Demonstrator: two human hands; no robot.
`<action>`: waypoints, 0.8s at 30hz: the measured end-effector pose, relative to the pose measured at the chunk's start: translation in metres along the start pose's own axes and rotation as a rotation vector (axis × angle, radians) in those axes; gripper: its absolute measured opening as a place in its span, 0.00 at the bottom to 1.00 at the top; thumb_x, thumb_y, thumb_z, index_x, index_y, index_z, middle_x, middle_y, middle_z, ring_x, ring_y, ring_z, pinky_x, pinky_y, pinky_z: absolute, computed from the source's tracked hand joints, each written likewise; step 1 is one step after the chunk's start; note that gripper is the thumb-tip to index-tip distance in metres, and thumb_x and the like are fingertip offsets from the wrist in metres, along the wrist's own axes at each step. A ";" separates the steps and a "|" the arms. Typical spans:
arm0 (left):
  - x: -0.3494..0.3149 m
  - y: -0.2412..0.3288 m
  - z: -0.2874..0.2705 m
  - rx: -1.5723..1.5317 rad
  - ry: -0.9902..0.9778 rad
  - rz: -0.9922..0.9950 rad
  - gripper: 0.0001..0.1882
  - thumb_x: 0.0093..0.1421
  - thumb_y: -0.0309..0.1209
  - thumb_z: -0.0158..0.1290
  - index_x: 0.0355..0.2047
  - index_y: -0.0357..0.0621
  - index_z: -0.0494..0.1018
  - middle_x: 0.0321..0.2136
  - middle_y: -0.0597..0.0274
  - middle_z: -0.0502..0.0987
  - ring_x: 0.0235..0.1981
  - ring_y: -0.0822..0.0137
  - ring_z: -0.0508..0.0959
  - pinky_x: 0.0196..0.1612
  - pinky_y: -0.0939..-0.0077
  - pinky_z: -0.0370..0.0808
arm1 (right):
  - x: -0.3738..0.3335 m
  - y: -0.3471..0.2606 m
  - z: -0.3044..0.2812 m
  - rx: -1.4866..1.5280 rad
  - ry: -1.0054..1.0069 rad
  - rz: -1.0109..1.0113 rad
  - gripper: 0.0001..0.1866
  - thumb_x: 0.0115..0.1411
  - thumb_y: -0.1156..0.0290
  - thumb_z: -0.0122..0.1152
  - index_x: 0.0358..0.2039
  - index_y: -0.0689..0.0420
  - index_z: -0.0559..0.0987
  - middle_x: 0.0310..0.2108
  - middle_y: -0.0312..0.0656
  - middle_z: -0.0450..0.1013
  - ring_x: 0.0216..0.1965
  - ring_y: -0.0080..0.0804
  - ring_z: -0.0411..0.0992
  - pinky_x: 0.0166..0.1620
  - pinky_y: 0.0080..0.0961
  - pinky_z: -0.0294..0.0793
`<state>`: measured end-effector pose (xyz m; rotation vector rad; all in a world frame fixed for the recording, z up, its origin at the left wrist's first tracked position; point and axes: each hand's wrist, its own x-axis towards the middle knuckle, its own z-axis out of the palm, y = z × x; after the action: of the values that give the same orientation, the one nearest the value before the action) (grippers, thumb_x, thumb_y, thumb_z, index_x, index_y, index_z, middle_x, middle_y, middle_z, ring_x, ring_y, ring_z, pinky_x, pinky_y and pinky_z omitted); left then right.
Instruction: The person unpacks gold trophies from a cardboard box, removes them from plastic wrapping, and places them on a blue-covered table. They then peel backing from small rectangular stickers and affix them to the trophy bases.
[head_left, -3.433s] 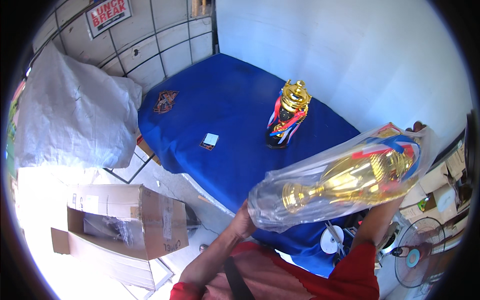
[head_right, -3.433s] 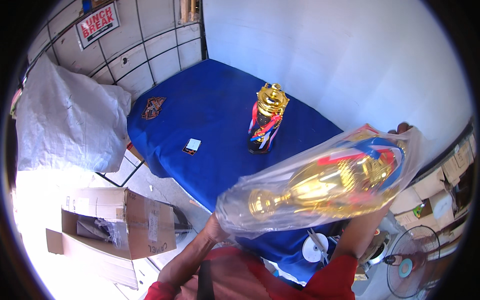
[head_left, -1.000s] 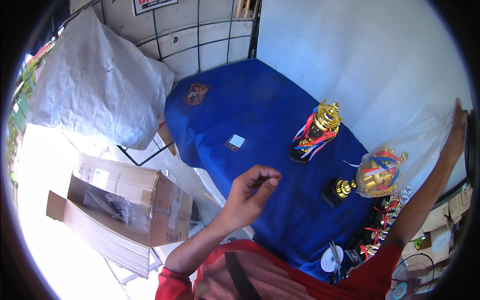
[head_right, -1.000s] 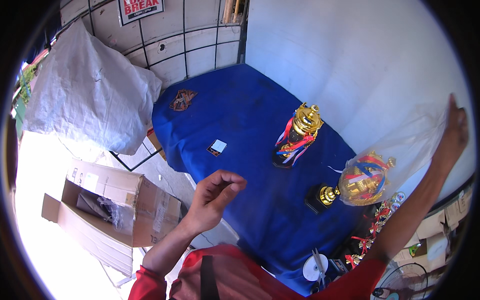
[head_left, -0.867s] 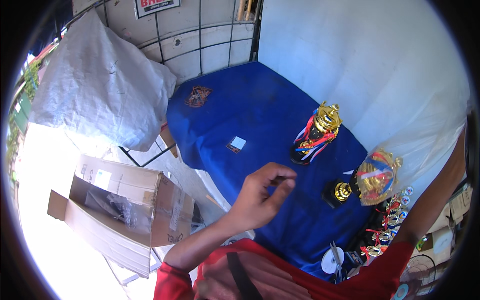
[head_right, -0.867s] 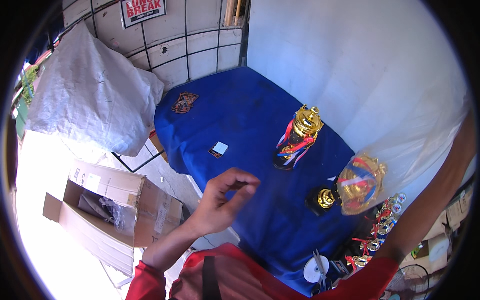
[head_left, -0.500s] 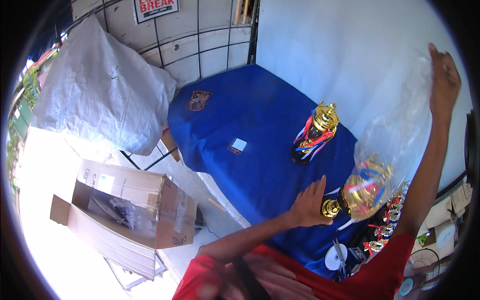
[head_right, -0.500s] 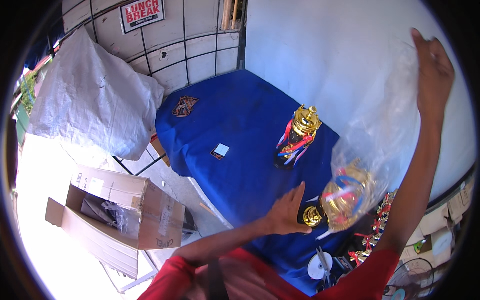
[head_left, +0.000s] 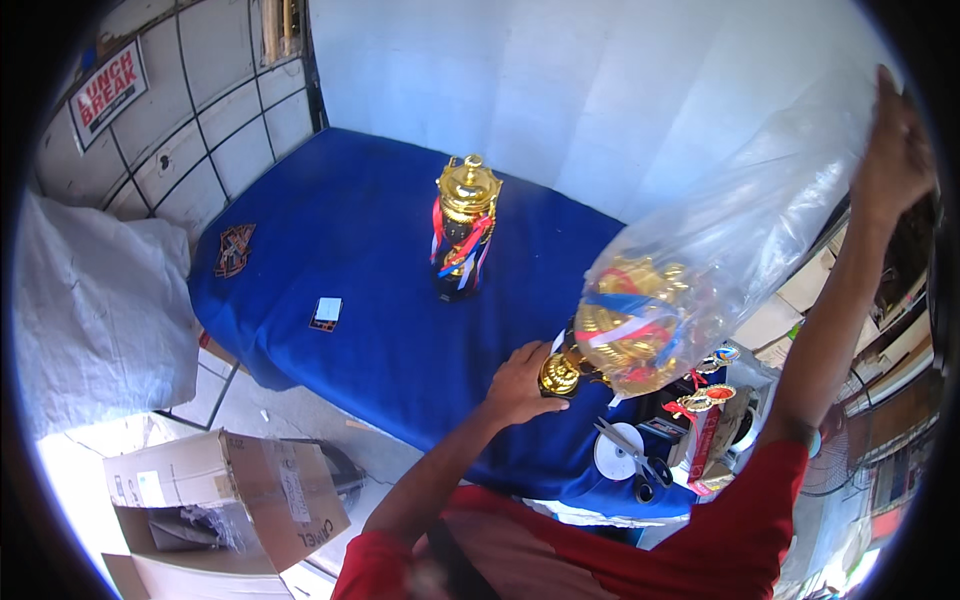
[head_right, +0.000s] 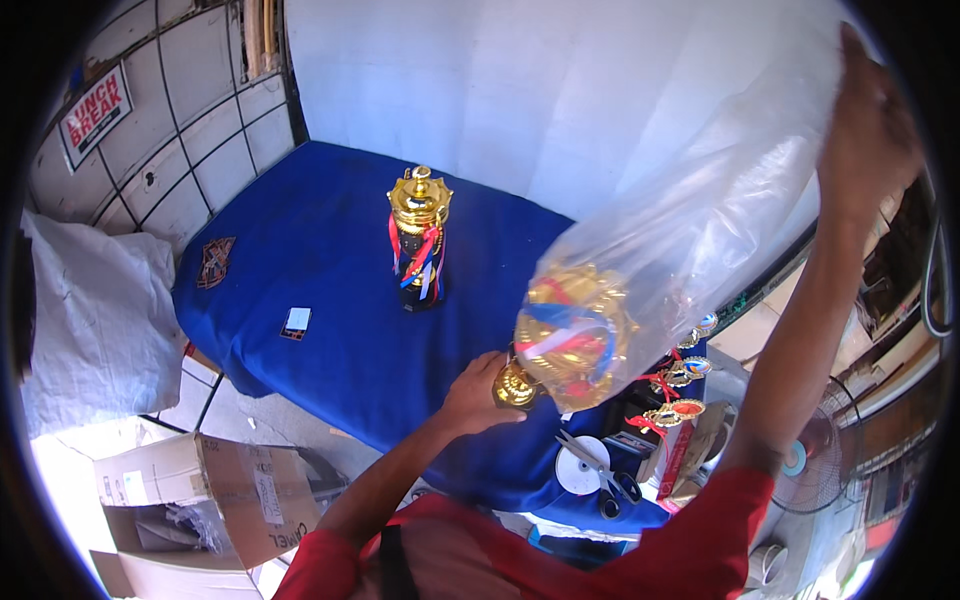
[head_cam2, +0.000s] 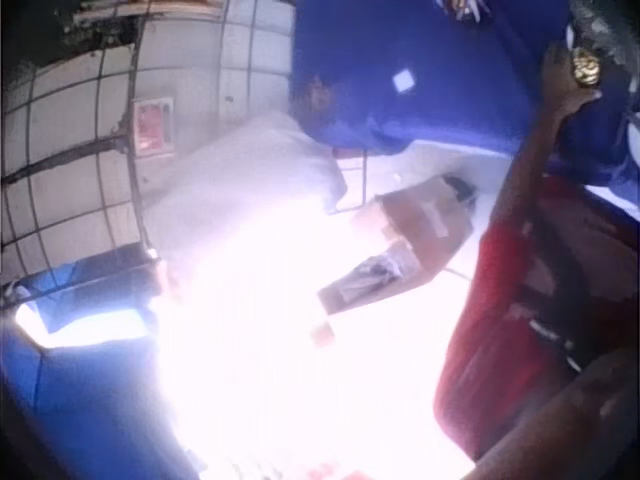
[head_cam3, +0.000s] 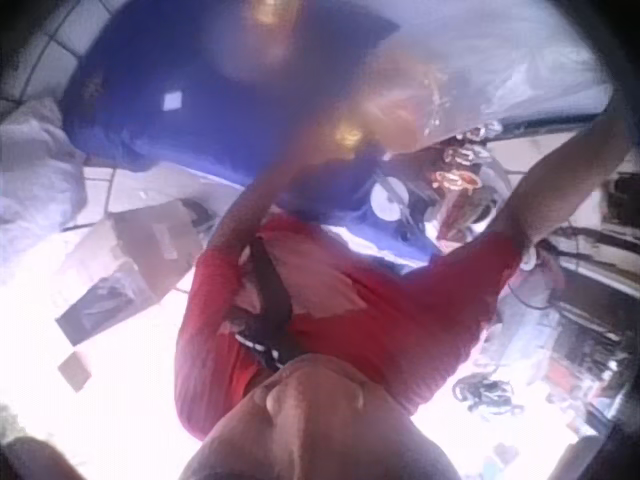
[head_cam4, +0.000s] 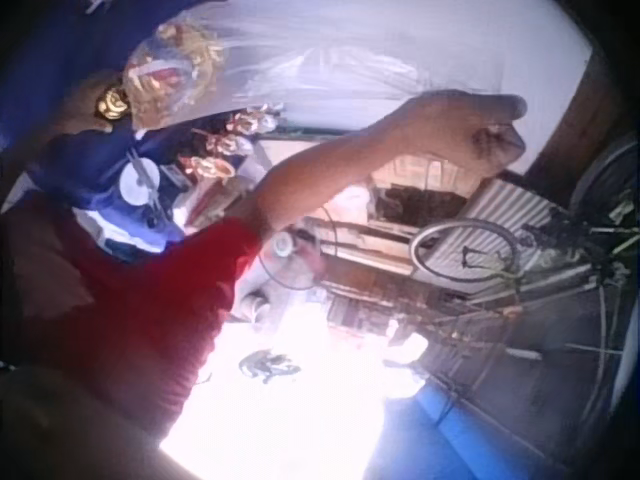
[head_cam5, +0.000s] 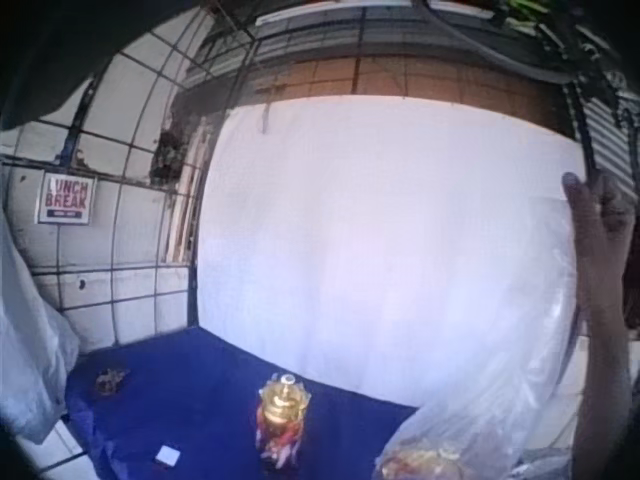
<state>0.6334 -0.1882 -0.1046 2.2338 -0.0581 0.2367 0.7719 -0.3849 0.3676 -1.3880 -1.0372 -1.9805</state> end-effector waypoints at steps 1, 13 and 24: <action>-0.002 0.000 -0.001 0.007 0.020 -0.003 0.56 0.42 0.52 0.73 0.66 0.38 0.61 0.64 0.47 0.65 0.64 0.46 0.66 0.66 0.57 0.66 | -0.004 0.002 0.000 0.004 -0.108 -0.016 0.05 0.64 0.74 0.67 0.30 0.58 0.84 0.26 0.28 0.75 0.28 0.10 0.69 0.32 0.13 0.66; -0.007 0.013 0.012 0.086 0.099 -0.070 0.52 0.43 0.50 0.73 0.63 0.42 0.60 0.59 0.49 0.66 0.61 0.48 0.67 0.62 0.51 0.66 | -0.020 -0.012 0.004 -0.217 -0.146 0.042 0.20 0.65 0.53 0.66 0.36 0.60 0.81 0.30 0.36 0.73 0.32 0.21 0.69 0.37 0.20 0.67; -0.010 0.014 0.022 0.090 0.193 -0.079 0.48 0.43 0.50 0.73 0.60 0.42 0.66 0.57 0.50 0.65 0.60 0.48 0.65 0.63 0.52 0.64 | -0.138 -0.148 -0.130 -0.050 -0.756 0.137 0.28 0.56 0.49 0.72 0.41 0.66 0.80 0.53 0.56 0.71 0.56 0.53 0.70 0.54 0.49 0.69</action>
<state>0.6251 -0.2144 -0.1086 2.2863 0.1473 0.4175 0.6372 -0.4073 0.1702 -2.2475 -1.1477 -1.3926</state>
